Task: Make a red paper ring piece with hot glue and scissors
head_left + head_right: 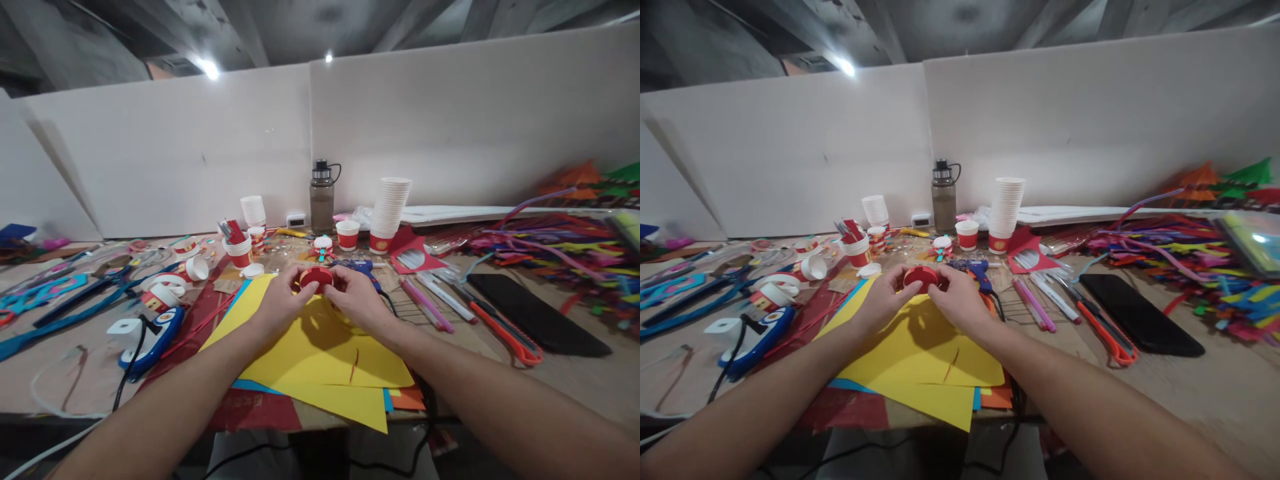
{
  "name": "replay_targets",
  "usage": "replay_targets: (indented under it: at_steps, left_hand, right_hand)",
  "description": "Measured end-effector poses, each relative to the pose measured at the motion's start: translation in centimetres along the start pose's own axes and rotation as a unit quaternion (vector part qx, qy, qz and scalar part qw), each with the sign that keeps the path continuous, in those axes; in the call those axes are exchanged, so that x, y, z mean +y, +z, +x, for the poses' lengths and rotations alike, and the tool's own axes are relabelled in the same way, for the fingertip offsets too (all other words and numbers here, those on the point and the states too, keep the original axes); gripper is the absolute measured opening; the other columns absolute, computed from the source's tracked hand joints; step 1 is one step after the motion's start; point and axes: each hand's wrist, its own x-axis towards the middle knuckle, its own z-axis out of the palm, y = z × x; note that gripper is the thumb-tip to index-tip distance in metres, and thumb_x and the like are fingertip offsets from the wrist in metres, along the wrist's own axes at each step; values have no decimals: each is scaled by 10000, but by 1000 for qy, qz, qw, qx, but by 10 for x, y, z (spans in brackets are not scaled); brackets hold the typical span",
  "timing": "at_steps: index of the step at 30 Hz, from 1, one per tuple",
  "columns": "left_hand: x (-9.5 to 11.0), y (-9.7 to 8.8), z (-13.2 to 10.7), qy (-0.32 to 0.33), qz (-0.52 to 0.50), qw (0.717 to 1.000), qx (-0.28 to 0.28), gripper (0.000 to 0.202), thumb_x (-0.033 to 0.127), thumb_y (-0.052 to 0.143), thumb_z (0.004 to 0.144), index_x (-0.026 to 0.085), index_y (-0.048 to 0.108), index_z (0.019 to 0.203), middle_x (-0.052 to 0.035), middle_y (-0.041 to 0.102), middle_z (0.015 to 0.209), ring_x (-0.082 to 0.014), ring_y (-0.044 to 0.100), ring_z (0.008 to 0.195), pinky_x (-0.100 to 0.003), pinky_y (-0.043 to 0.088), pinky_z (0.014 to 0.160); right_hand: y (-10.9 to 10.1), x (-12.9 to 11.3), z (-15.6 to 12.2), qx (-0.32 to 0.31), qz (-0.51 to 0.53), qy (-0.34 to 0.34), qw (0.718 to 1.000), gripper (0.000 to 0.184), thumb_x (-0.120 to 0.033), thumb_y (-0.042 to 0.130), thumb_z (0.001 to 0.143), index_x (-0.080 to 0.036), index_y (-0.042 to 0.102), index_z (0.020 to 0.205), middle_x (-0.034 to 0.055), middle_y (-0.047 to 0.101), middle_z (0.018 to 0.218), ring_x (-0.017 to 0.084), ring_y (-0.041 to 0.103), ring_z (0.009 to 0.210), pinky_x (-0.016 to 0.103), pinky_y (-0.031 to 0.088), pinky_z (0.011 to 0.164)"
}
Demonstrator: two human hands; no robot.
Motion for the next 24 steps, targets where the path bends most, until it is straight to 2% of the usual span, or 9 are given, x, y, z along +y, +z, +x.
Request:
replay_targets:
  at_steps: [2, 5, 11, 14, 16, 19, 21, 24]
  left_hand:
    - [1, -1, 1, -16, -71, 997, -1, 215, 337, 620, 793, 169, 629, 928, -32, 663, 882, -143, 590, 767, -247, 465, 683]
    - [0, -3, 4, -53, -130, 990, -11, 232, 377, 637, 789, 153, 631, 847, -10, 631, 773, -105, 545, 644, -221, 442, 590]
    - [-4, -4, 7, -138, -217, 966, -17, 282, 384, 722, 704, 139, 627, 807, -8, 635, 732, -89, 541, 590, -217, 437, 545]
    - [-7, -5, 9, -165, -233, 958, -5, 299, 364, 752, 660, 133, 619, 796, -10, 628, 721, -86, 542, 583, -205, 425, 519]
    - [-9, -6, 11, -173, -231, 958, 7, 286, 353, 750, 655, 137, 607, 774, -11, 626, 719, -85, 545, 579, -199, 417, 508]
    - [-12, -8, 13, -176, -219, 959, 26, 255, 333, 731, 661, 146, 596, 772, -12, 634, 712, -83, 547, 565, -192, 399, 489]
    - [-15, -9, 14, -179, -202, 962, 32, 227, 315, 708, 675, 148, 597, 781, -10, 631, 686, -79, 535, 539, -189, 381, 471]
    - [-18, -10, 14, -187, -146, 971, 25, 170, 276, 665, 706, 142, 595, 784, -15, 627, 674, -78, 528, 522, -188, 384, 460]
  right_hand:
    - [-1, -3, 0, -10, 13, 16, 1000, 114, -208, 545, 765, -183, 633, 835, -18, 631, 709, 134, 557, 666, 236, 424, 600]
    - [-2, -4, 0, -23, 31, 39, 998, 80, -219, 555, 761, -192, 615, 808, -34, 589, 622, 132, 550, 606, 238, 422, 569]
    - [-2, 3, 4, -36, 77, 70, 994, 208, -376, 572, 812, -190, 580, 904, -52, 556, 575, 104, 511, 481, 222, 406, 479]
    - [-6, 1, 7, -33, 77, 84, 993, 281, -474, 490, 865, -198, 541, 870, -46, 551, 580, 108, 522, 470, 224, 402, 458]
    - [-12, -2, 9, -15, 24, 66, 997, 288, -468, 444, 893, -200, 538, 843, -29, 579, 630, 112, 535, 497, 236, 407, 484]
    - [-21, -7, 9, -8, -133, 13, 991, 242, -395, 467, 897, -197, 580, 815, 3, 628, 713, 132, 558, 600, 257, 403, 565]
    - [-26, -10, 8, -28, -255, 0, 966, 219, -355, 490, 891, -192, 619, 825, 31, 655, 762, 158, 572, 669, 274, 393, 609]
    - [-28, -11, 1, -69, -425, -6, 903, 253, -368, 511, 887, -169, 657, 943, 99, 670, 903, 216, 601, 814, 306, 399, 698]
